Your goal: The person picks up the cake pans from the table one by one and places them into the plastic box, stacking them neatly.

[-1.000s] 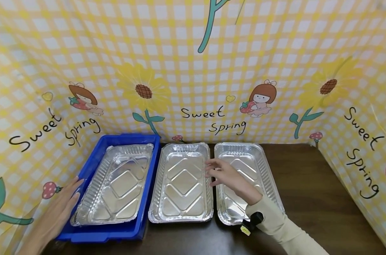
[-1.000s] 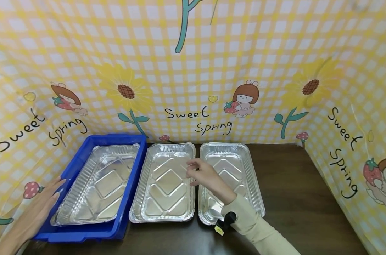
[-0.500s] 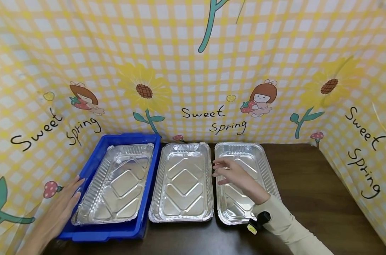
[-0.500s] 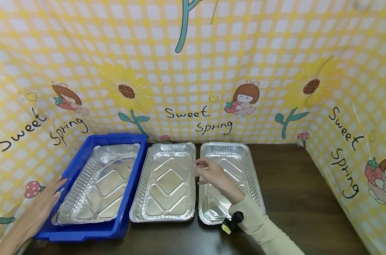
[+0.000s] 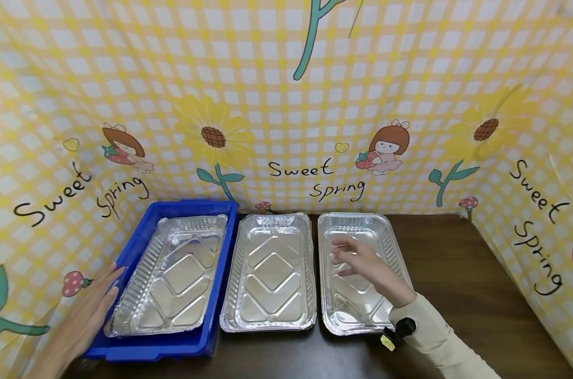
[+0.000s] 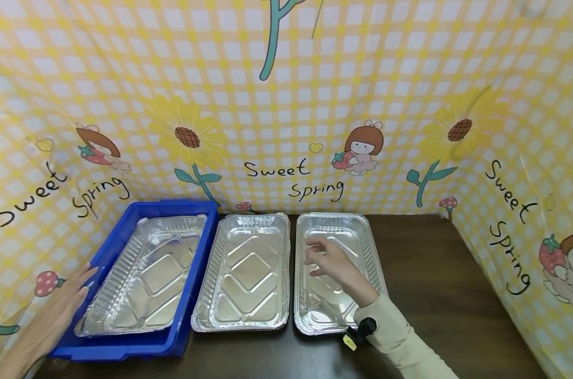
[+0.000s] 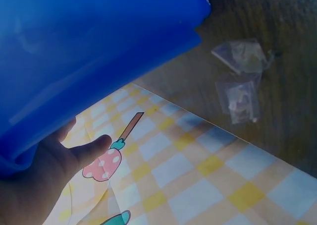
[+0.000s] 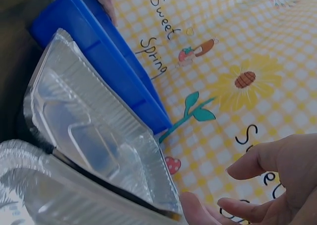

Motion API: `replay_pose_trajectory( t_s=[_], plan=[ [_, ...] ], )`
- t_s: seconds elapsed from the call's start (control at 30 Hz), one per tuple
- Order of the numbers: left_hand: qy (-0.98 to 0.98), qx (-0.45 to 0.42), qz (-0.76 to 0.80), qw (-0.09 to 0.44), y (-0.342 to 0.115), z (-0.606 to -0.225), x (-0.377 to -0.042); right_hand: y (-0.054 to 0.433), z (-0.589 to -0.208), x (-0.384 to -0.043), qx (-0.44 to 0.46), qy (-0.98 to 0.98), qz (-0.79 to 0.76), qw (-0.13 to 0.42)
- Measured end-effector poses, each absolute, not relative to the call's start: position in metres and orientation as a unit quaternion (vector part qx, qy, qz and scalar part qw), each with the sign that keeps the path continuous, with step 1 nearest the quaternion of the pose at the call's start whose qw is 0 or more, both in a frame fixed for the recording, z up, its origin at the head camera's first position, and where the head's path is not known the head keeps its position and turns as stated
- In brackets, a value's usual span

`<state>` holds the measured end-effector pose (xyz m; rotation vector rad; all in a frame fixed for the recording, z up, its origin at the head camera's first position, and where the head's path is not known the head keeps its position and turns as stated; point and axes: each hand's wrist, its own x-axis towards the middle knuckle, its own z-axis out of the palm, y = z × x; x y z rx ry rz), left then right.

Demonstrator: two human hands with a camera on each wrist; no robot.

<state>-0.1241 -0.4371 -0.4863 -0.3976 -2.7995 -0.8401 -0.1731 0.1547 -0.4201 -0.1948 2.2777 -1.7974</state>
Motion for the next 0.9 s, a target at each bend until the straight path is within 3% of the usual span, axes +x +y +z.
replay_pose_trajectory(
  t_s=[0.9],
  plan=[
    [-0.944,-0.131,-0.288,0.092,-0.437,-0.485,-0.122,0.202,-0.430,-0.166,-0.040,0.786,-0.605,0.116]
  ],
)
